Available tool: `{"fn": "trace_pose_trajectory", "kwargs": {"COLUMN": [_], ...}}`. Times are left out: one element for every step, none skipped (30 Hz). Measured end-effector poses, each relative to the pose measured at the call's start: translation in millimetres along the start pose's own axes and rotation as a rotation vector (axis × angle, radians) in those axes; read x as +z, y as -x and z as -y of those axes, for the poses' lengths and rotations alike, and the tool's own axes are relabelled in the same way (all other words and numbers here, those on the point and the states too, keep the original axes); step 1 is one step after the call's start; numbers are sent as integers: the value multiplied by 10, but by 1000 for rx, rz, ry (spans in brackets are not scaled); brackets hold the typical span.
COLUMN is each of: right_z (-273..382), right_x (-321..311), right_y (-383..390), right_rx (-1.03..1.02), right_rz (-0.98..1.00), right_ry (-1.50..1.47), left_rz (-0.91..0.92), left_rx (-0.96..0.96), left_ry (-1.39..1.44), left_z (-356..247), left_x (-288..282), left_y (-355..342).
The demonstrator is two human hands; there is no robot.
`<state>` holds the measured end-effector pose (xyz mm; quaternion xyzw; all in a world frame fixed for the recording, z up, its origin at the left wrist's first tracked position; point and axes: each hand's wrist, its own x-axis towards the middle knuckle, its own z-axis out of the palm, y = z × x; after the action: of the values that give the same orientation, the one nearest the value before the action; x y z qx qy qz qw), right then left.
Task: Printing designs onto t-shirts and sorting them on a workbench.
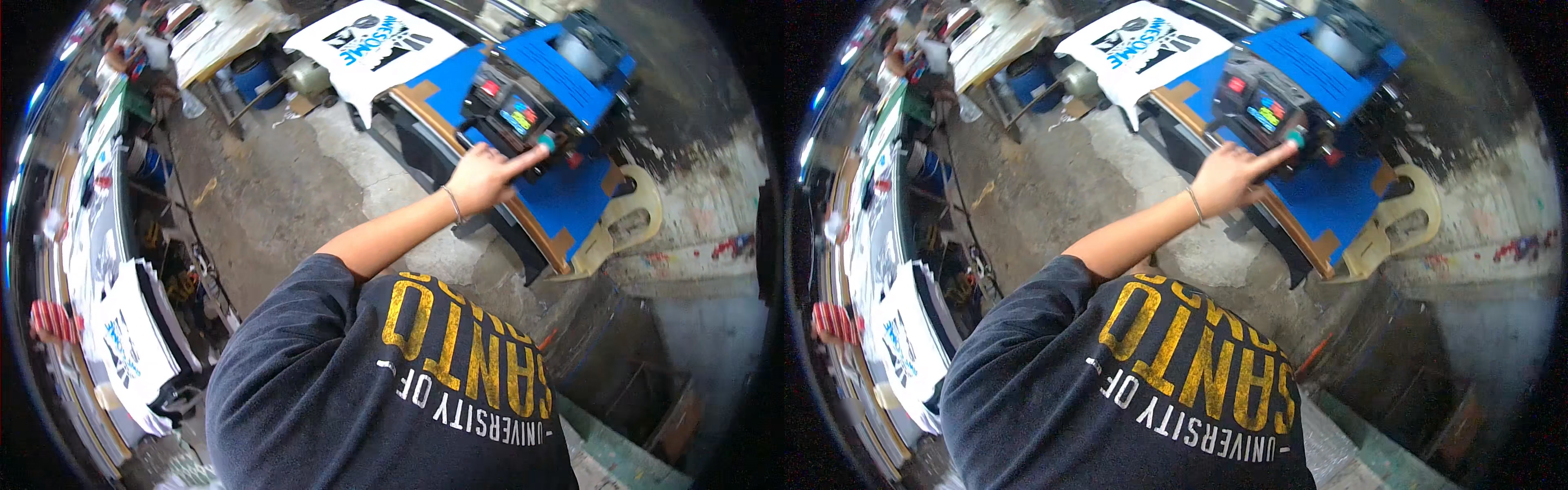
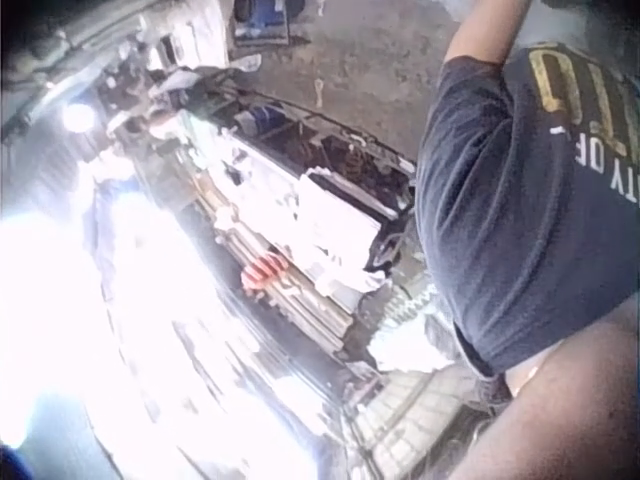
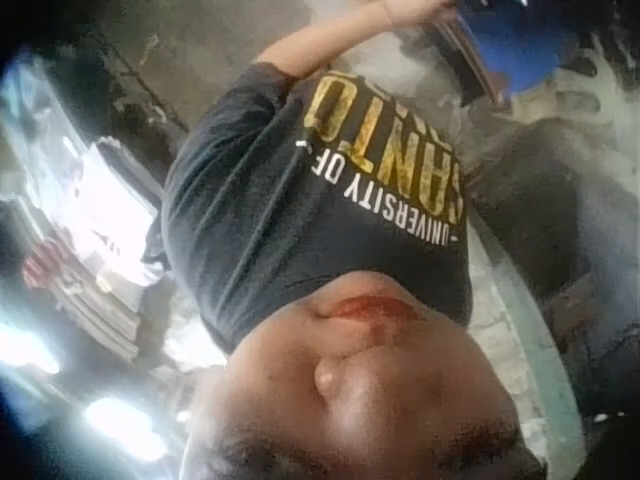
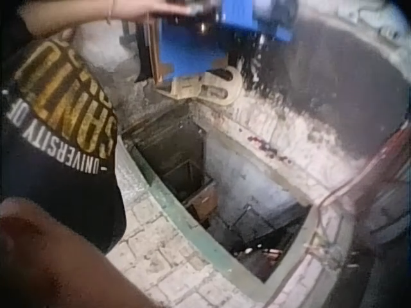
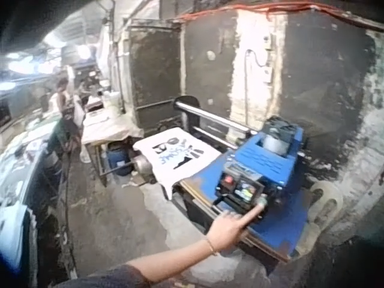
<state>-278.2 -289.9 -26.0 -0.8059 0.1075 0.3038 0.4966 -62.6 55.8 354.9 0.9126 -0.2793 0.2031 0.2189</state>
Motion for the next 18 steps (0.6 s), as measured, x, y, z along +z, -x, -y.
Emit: {"fn": "trace_pose_trajectory", "kwargs": {"right_z": [77,169,278,416,586,798,1061,1369,1724,2108,2568,2986,3424,3796,4151,4486,4773,5035], "right_x": [54,117,203,316,444,611,774,933,1110,1290,1471,1573,1765,1938,2110,2261,2402,2520], "right_y": [-158,-335,-511,-687,-852,-1006,-1160,-1293,-1434,-1566,-1772,-1973,-2160,-2337,-2532,-2744,-2948,-3156], "right_rx": [-18,-37,-59,-77,-93,-100,-106,-45,-142,-181,-305,-260,-223,-236,-244,-271,-266,-220], "right_rz": [46,95,154,219,292,380,437,446,451,407,345,314,344,257,234,155,129,70], "right_ry": [-1,-3,-21,-47,-88,-159,-208,-189,-185,-129,-86,-65,-129,-170,-259,-277,-325,-370], "left_rz": [-129,-255,-248,-273,-281,-196,-128,-99,-12,26,129,139,155,153,177,154,207,150], "left_rx": [131,266,320,387,436,450,422,343,232,137,9,-92,-197,-320,-457,-536,-694,-759], "left_ry": [-3,-10,-18,-12,104,146,104,131,187,184,184,188,196,202,190,176,145,102], "left_z": [28,75,141,237,381,574,769,978,1180,1400,1595,1724,1921,2062,2194,2304,2401,2462], "left_x": [-48,-92,-144,-200,-247,-317,-382,-464,-555,-669,-789,-864,-1007,-1130,-1253,-1388,-1490,-1590], "left_y": [67,145,281,431,549,720,893,1094,1304,1529,1758,1932,2167,2376,2570,2756,2898,3038]}}
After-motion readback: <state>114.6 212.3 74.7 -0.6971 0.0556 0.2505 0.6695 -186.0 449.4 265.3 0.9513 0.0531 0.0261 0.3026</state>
